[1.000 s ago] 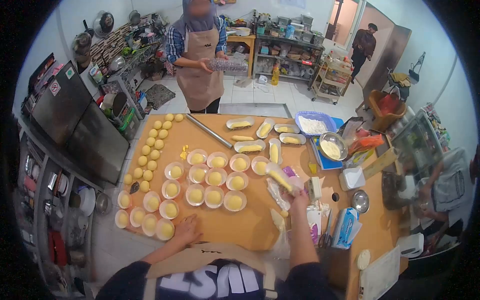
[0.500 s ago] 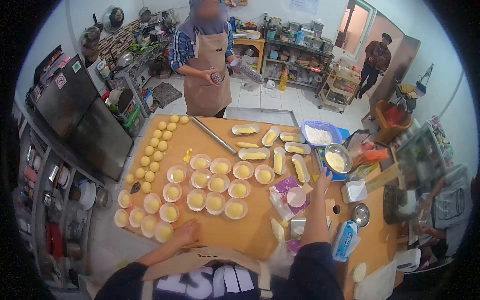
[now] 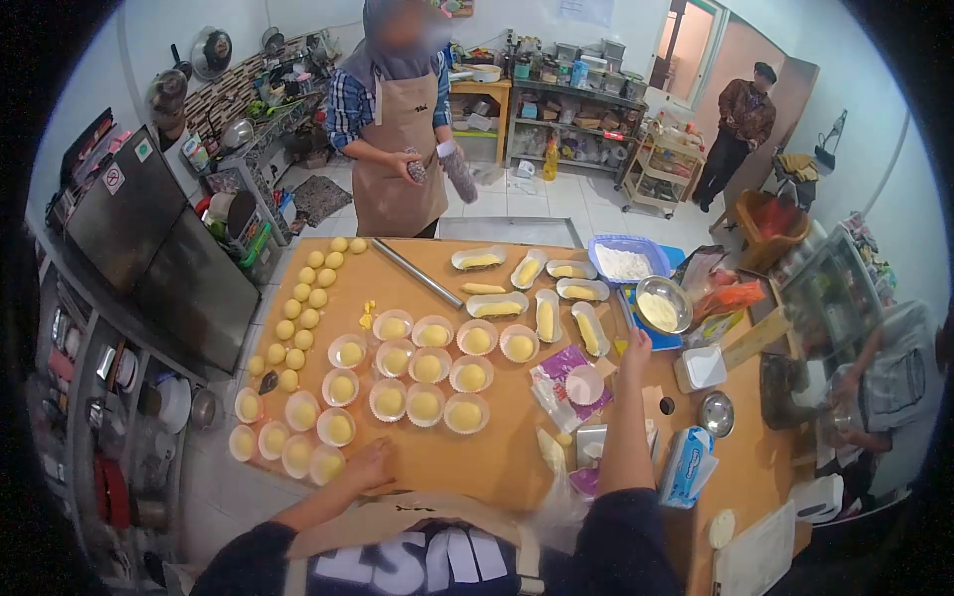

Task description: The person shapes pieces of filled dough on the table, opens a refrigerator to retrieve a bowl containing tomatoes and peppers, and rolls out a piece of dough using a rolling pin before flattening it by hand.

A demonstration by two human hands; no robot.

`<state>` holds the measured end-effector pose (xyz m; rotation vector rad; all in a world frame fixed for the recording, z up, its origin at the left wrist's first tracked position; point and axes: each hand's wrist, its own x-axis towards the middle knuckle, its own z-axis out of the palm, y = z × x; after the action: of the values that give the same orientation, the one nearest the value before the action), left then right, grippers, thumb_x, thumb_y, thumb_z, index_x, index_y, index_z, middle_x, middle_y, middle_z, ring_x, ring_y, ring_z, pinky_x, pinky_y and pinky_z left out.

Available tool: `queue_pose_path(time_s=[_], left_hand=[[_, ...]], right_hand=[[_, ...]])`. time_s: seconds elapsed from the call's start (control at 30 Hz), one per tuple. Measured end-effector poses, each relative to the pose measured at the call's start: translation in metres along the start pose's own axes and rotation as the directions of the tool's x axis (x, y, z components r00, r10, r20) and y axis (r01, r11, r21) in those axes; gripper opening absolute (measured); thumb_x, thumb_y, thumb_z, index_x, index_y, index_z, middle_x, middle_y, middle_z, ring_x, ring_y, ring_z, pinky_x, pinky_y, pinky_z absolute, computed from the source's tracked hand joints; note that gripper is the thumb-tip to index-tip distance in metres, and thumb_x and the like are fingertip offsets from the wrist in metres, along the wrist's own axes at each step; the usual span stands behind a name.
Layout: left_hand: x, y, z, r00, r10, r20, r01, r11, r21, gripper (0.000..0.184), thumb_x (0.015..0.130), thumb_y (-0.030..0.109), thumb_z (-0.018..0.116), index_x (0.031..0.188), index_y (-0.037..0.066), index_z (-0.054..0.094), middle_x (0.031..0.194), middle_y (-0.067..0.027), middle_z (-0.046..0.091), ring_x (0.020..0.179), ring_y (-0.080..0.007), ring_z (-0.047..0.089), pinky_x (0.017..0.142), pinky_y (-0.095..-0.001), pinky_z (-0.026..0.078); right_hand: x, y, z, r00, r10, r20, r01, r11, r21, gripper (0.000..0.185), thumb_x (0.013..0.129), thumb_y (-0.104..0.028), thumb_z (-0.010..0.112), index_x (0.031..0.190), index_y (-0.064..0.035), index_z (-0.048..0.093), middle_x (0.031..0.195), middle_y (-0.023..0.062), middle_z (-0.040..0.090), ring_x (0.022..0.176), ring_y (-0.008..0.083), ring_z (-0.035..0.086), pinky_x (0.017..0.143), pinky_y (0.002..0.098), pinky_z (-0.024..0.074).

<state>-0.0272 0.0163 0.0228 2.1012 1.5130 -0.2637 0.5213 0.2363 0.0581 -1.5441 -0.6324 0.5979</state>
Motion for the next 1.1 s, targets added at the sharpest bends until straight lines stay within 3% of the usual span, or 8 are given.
queue_pose_path(time_s=[0.13,0.23,0.33,0.43,0.57,0.77,0.83,1.1], left_hand=[[0.002,-0.001,-0.002,0.999,0.032,0.021,-0.032,0.999,0.006,0.083,0.07,0.036,0.079,0.139,0.008,0.043,0.149,-0.02,0.031,0.136,-0.0346,0.035,0.111,-0.0389,0.034],[0.004,-0.007,0.004,0.998,0.069,0.014,-0.069,0.997,0.028,0.085,0.068,0.035,0.08,0.139,0.007,0.043,0.149,-0.0213,0.031,0.136,-0.0346,0.035,0.111,-0.0388,0.034],[0.002,-0.007,0.004,0.996,0.085,-0.002,-0.085,0.996,0.024,0.087,0.066,0.033,0.081,0.139,0.007,0.043,0.149,-0.0224,0.031,0.135,-0.0352,0.037,0.11,-0.0391,0.035],[0.001,-0.009,0.008,0.997,0.073,-0.024,-0.073,0.997,0.017,0.088,0.064,0.031,0.082,0.139,0.007,0.043,0.148,-0.0228,0.032,0.133,-0.036,0.039,0.109,-0.04,0.037],[-0.007,0.0,-0.01,0.997,0.077,0.003,-0.077,0.997,-0.017,0.077,0.069,0.022,0.075,0.138,0.006,0.044,0.147,-0.0227,0.034,0.131,-0.0375,0.042,0.107,-0.0418,0.039],[-0.009,-0.004,0.013,0.971,0.088,-0.224,-0.109,0.99,-0.086,0.056,0.076,0.001,0.053,0.132,0.005,0.051,0.143,-0.0229,0.04,0.127,-0.0424,0.044,0.102,-0.0433,0.043],[-0.008,-0.009,0.024,0.957,0.129,-0.258,-0.143,0.989,-0.037,0.056,0.075,0.001,0.054,0.131,0.004,0.052,0.141,-0.0232,0.042,0.125,-0.0434,0.046,0.1,-0.0438,0.045],[-0.011,0.008,-0.007,0.991,0.048,-0.121,-0.058,0.995,-0.078,0.062,0.075,0.004,0.058,0.135,0.005,0.047,0.143,-0.023,0.038,0.126,-0.0443,0.045,0.103,-0.0456,0.042]], right_hand=[[0.0,0.015,0.004,1.0,-0.013,0.004,0.012,0.998,0.06,0.037,0.093,-0.033,0.06,0.114,-0.0039,0.056,0.094,0.0006,0.059,0.079,0.0087,0.053,0.066,0.026,0.0432],[0.005,0.018,0.007,0.995,0.059,0.082,-0.058,0.998,-0.013,0.04,0.094,-0.03,0.059,0.115,0.0031,0.057,0.105,0.0101,0.063,0.096,0.0166,0.058,0.085,0.0303,0.046],[0.016,0.03,0.011,0.988,0.048,0.148,-0.019,0.982,-0.187,0.034,0.091,-0.027,0.061,0.108,0.0028,0.062,0.098,0.0092,0.065,0.091,0.0154,0.059,0.082,0.0289,0.0459],[0.023,0.048,0.025,0.968,-0.041,0.249,0.079,0.987,-0.141,0.024,0.091,-0.03,0.063,0.098,-0.0075,0.066,0.069,-0.0039,0.05,0.057,0.0051,0.042,0.05,0.0219,0.0339],[0.011,0.024,0.037,0.971,0.039,0.237,0.027,0.963,-0.268,0.024,0.09,-0.027,0.063,0.1,-0.0048,0.066,0.074,-0.0013,0.057,0.063,0.008,0.048,0.055,0.0249,0.0396],[0.052,0.034,0.053,0.976,0.047,0.213,0.017,0.958,-0.287,0.027,0.087,-0.023,0.063,0.099,0.0007,0.067,0.084,0.0058,0.065,0.076,0.0138,0.058,0.068,0.0294,0.0461],[0.069,0.032,0.058,0.979,0.074,0.19,0.001,0.93,-0.367,0.028,0.086,-0.023,0.064,0.097,0.0031,0.069,0.09,0.0108,0.069,0.084,0.0164,0.063,0.077,0.0312,0.0478],[0.121,0.047,0.085,0.981,0.043,0.188,0.065,0.845,-0.531,0.031,0.084,-0.018,0.063,0.105,0.0041,0.068,0.092,0.0164,0.07,0.085,0.0225,0.066,0.078,0.0338,0.0493]])
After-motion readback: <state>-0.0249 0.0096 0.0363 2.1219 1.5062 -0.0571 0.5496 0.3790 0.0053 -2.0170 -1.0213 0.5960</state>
